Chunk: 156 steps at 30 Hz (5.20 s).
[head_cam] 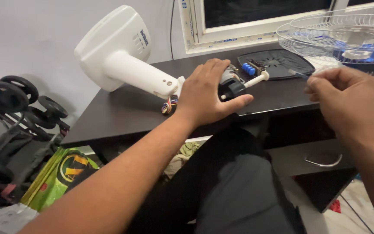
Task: The person works on the motor assembly of a white standing fan placed on a dark desk. They use a blue-handled screwdriver to remove and insert screws into the motor housing, occasionally rotating the fan head to access different sides. The task involves disassembly and reassembly of the motor components.
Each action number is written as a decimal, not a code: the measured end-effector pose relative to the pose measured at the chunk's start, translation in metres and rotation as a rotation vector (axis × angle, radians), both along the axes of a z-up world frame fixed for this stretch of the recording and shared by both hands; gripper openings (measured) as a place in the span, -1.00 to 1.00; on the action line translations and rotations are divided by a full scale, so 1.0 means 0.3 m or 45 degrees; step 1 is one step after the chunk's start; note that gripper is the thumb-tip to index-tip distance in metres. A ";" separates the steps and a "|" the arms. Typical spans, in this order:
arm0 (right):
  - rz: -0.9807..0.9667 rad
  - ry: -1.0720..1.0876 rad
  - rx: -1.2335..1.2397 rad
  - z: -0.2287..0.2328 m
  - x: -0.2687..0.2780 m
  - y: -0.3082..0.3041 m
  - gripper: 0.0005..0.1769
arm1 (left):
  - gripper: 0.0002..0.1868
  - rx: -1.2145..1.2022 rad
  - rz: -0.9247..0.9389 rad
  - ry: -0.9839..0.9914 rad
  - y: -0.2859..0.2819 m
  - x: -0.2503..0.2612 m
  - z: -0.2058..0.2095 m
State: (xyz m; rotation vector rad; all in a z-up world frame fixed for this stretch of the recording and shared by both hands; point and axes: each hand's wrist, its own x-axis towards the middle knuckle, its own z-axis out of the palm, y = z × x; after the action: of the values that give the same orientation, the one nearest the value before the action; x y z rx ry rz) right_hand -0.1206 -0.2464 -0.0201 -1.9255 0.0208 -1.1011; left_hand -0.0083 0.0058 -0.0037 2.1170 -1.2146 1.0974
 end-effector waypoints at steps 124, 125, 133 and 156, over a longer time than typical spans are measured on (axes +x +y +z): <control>0.375 -0.117 0.450 0.020 0.130 0.314 -0.89 | -0.53 -0.037 -0.249 1.109 -0.079 0.359 0.132; 0.367 -0.130 0.430 0.023 0.129 0.316 -0.89 | -0.53 -0.037 -0.256 1.102 -0.081 0.362 0.132; 0.117 -0.140 0.069 0.069 0.109 0.335 -0.88 | -0.52 -0.050 -0.251 1.108 -0.087 0.380 0.131; -0.308 0.181 -0.738 0.133 0.037 0.324 -0.76 | -0.51 -0.033 -0.255 0.979 -0.089 0.384 0.126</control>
State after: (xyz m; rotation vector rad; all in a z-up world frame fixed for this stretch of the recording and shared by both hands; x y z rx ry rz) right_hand -0.1094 -0.1491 0.0198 -2.5723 0.0137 -1.2152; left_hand 0.1070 -0.0208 0.0341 2.0320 -0.9766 0.1574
